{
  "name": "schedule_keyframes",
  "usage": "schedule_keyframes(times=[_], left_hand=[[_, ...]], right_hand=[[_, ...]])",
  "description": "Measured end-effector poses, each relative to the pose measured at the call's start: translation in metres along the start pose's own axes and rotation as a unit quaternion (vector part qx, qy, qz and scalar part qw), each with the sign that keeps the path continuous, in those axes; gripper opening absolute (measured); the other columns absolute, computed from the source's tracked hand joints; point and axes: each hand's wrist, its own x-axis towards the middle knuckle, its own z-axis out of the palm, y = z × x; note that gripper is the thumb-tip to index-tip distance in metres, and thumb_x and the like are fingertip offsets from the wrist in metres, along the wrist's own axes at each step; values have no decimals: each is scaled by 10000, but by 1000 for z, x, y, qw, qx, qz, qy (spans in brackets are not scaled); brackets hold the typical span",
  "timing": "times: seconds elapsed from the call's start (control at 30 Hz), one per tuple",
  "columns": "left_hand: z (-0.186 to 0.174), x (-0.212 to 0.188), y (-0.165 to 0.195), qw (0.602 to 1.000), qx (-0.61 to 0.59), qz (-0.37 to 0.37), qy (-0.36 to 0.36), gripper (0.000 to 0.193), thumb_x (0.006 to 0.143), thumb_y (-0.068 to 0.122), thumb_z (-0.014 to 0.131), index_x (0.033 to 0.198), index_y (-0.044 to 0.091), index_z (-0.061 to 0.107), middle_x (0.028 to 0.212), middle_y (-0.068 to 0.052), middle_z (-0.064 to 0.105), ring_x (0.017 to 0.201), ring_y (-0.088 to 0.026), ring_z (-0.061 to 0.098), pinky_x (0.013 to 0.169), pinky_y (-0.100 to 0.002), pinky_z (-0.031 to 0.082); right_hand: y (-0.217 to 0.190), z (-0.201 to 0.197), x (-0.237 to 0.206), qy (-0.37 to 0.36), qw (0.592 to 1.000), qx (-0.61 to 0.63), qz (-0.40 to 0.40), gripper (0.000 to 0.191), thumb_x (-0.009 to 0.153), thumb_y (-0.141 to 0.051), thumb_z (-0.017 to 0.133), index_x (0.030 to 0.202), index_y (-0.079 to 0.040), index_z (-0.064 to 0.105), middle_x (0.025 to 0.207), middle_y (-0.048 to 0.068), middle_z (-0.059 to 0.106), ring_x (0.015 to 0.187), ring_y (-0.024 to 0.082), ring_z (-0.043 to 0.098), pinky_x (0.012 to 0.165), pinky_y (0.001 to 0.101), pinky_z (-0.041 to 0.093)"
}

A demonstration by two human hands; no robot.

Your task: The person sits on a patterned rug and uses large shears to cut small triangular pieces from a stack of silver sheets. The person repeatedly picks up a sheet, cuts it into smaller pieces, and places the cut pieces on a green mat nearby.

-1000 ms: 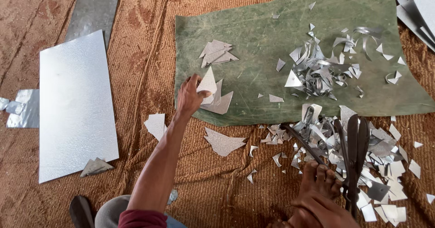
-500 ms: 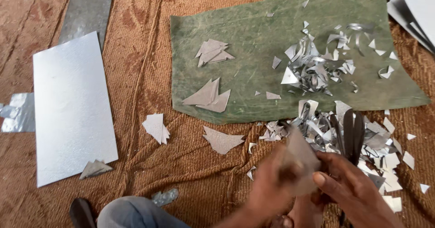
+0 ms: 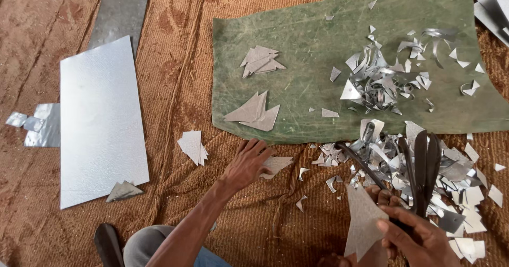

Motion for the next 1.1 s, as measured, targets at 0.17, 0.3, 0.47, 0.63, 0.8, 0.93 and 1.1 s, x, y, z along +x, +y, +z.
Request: schedule_keyframes(times=[0.17,0.3,0.47,0.63,0.8,0.93,1.1], left_hand=[[5,14,-8,996,-74,-46,18,453,931,418,704,1189,73,564,1143,-125,614,996,-255,618,925,-466,569],[-23,23,40,972,-114,-200,52,292,1051,338,637,1217,126,523,1018,-83,674,855,-227,669,799,-459,632],[-42,10,196,683,-608,-393,96,362,919,76,602,1268,102,509,1039,-119,669,898,-230,703,729,-440,679],[-33,25,283,639,-640,-387,178,236,993,17,539,1227,40,547,1064,-183,705,989,-288,728,930,-452,636],[-34,39,299,557,-709,-405,154,336,1001,39,468,1329,69,532,1208,-177,725,1000,-209,758,854,-334,655],[-40,30,303,504,-785,-343,108,455,1019,20,501,1464,81,432,1279,-266,691,770,-199,664,605,-292,585],[-45,29,307,453,-834,-300,91,664,1001,86,612,1578,43,286,1439,-239,618,802,-152,672,581,-232,539]], right_hand=[[13,13,-2,-43,999,18,9,488,883,-299,763,1274,-24,665,673,195,703,562,299,667,494,441,567],[7,21,-6,-25,999,29,24,469,918,-222,761,1346,-57,663,656,186,674,568,282,654,535,422,555],[-14,31,-26,-11,997,72,-20,538,864,-187,726,1391,-146,627,748,131,750,611,202,660,571,350,551],[-25,27,-46,43,992,62,-98,415,884,-223,747,1286,-123,737,935,165,775,725,188,718,654,309,583],[-18,22,-53,119,961,-33,-249,406,857,-254,757,1249,-149,755,1194,88,772,857,123,792,629,293,624],[-3,18,-49,175,964,-38,-195,341,886,-190,779,1214,-101,804,1047,147,818,673,185,763,507,325,558],[10,-5,-42,150,916,-38,-369,364,897,-113,717,1254,-47,744,1234,173,768,714,125,682,504,247,486]])
